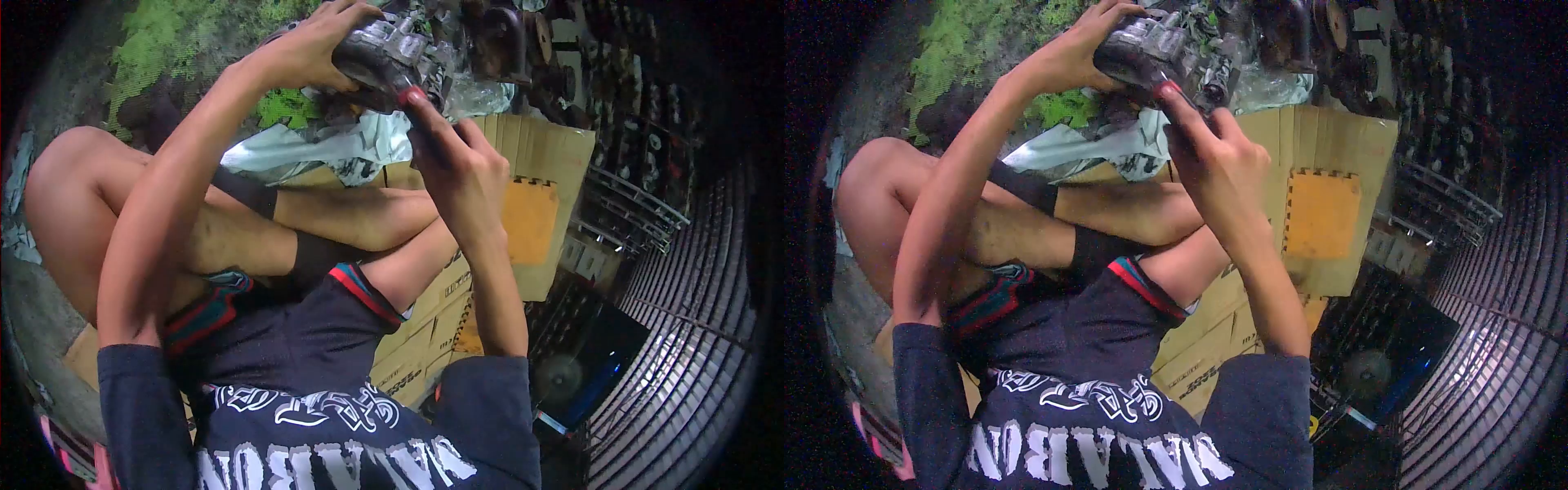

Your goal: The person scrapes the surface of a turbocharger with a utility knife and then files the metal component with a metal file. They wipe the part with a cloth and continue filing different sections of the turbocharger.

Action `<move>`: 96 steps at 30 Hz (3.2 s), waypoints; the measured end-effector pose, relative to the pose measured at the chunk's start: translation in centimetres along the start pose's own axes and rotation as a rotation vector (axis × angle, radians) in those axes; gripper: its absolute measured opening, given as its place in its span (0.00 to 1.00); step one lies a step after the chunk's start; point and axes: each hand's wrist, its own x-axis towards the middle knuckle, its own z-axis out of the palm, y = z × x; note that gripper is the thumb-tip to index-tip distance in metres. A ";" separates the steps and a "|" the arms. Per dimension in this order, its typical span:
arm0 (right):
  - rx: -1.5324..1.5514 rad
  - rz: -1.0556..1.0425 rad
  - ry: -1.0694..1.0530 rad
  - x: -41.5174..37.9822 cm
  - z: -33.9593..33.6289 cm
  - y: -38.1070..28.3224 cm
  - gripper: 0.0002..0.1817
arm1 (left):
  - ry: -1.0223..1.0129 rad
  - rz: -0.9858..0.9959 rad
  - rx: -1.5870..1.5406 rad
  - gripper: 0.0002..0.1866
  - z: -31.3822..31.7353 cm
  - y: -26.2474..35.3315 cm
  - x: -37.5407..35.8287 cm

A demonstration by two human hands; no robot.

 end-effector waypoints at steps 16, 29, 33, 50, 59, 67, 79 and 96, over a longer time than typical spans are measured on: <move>0.354 0.146 -0.018 -2.5 0.6 2.5 0.27 | -0.019 -0.047 -0.052 0.59 -0.3 0.8 -0.2; 0.371 0.078 0.052 -1.7 1.2 3.0 0.25 | -0.033 -0.084 -0.030 0.60 -0.3 1.1 0.1; 0.368 0.104 0.019 -1.8 1.2 3.1 0.25 | -0.033 -0.062 -0.055 0.60 -0.5 0.9 0.0; 0.347 0.020 -0.002 -1.1 1.4 4.4 0.26 | -0.049 -0.079 0.035 0.62 -0.5 1.1 0.0; 0.418 0.029 -0.012 -1.1 1.2 5.1 0.25 | -0.022 -0.061 -0.055 0.60 -0.5 -0.1 0.2; 0.467 0.147 0.015 -3.1 2.3 5.2 0.25 | -0.017 -0.043 -0.121 0.59 -0.7 -0.1 0.0; 0.646 0.130 0.153 -3.5 5.9 7.1 0.27 | 0.091 0.091 -0.087 0.56 0.5 -1.0 -0.2; 0.438 0.078 0.185 -3.5 5.5 6.5 0.30 | 0.104 0.073 -0.028 0.56 0.9 -0.9 -0.3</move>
